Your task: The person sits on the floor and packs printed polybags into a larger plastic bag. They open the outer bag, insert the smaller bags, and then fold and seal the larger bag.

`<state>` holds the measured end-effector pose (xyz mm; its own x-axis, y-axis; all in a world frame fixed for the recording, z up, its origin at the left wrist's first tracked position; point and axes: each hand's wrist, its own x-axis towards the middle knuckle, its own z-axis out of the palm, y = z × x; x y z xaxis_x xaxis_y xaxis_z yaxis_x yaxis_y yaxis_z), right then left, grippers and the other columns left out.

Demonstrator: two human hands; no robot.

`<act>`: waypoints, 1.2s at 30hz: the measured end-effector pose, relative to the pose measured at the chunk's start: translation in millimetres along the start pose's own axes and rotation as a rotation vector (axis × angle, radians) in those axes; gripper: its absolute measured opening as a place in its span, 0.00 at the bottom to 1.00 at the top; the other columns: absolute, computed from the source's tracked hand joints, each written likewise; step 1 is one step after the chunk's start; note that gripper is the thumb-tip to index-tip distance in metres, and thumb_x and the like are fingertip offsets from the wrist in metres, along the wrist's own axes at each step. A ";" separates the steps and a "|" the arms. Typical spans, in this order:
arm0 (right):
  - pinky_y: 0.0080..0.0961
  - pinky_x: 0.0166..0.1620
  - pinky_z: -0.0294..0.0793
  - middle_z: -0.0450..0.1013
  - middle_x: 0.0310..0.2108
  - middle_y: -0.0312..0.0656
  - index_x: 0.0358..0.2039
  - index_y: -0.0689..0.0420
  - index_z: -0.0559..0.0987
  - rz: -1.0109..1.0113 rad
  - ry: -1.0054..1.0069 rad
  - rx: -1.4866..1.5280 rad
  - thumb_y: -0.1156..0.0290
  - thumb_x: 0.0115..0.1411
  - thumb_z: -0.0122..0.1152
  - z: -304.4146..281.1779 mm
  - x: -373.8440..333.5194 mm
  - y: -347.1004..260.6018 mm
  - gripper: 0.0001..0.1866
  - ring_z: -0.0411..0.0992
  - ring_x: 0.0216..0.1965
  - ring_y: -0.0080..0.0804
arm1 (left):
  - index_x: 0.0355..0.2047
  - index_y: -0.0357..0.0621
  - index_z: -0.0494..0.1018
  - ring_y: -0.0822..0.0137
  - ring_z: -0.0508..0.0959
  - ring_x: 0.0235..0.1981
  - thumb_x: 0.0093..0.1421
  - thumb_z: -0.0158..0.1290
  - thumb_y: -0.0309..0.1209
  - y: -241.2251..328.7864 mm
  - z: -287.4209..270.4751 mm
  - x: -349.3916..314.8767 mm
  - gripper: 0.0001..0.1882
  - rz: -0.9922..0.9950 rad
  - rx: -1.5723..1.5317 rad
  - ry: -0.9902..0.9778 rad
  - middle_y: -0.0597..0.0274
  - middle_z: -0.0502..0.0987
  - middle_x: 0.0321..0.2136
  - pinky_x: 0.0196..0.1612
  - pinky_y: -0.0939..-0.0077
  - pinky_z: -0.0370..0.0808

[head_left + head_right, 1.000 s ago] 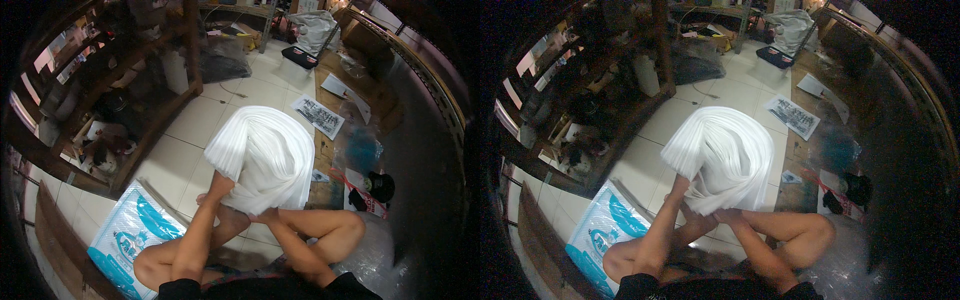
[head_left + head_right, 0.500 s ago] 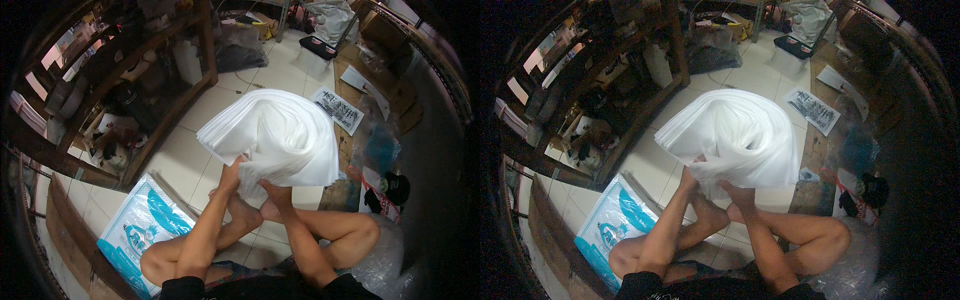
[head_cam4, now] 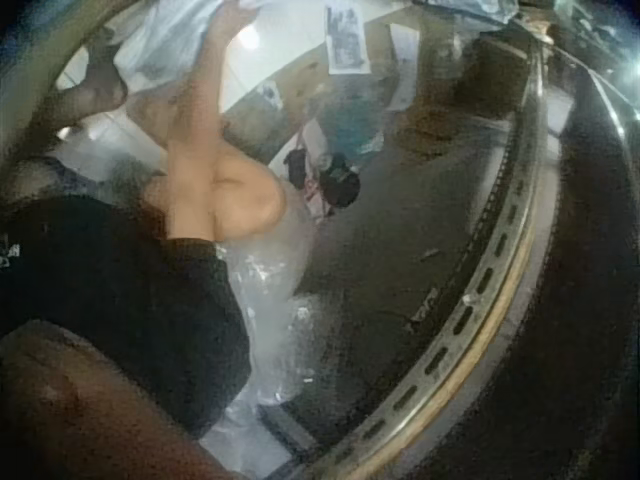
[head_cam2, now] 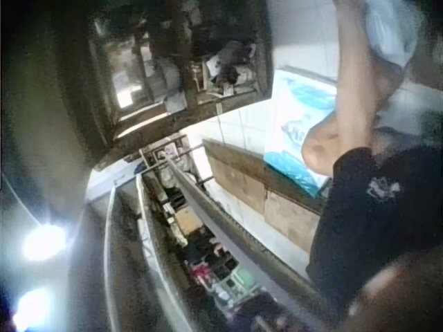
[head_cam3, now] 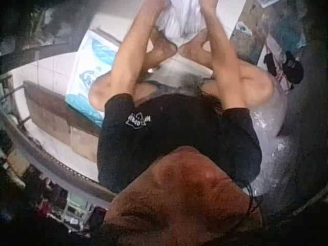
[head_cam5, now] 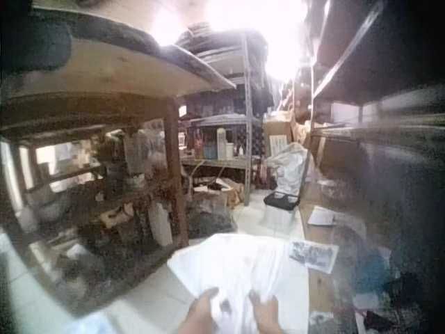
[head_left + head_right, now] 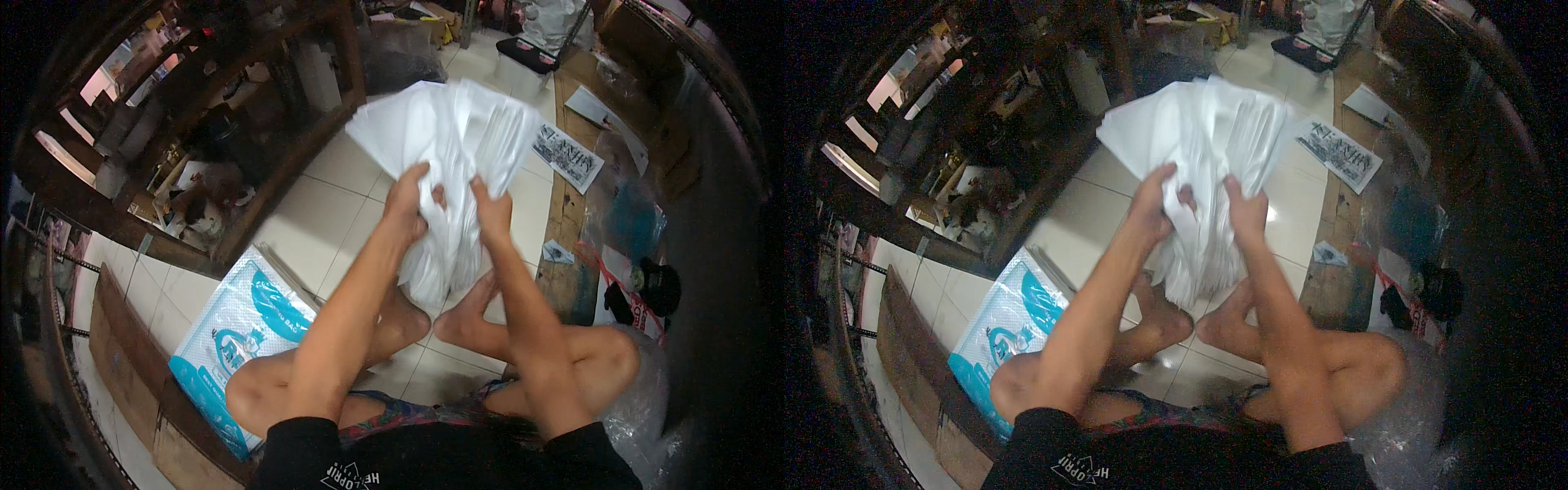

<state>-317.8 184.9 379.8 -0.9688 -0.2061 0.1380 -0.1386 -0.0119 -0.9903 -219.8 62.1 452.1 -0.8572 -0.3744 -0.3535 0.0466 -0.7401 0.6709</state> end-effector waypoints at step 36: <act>0.49 0.60 0.49 0.73 0.38 0.39 0.45 0.49 0.72 -0.786 -1.359 -1.444 0.58 0.55 0.52 80.3 10.3 62.6 0.17 0.65 0.50 0.38 | 0.36 0.38 0.62 0.70 0.68 0.17 0.54 0.51 0.32 57.2 -285.0 52.4 0.14 -0.430 0.271 0.393 0.58 0.69 0.22 0.19 0.76 0.70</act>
<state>-319.9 103.5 317.8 -0.0227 -0.9407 -0.3384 -0.9988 0.0063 0.0493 -115.9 -159.1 286.1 -0.5165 -0.2906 -0.8054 -0.4344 -0.7217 0.5390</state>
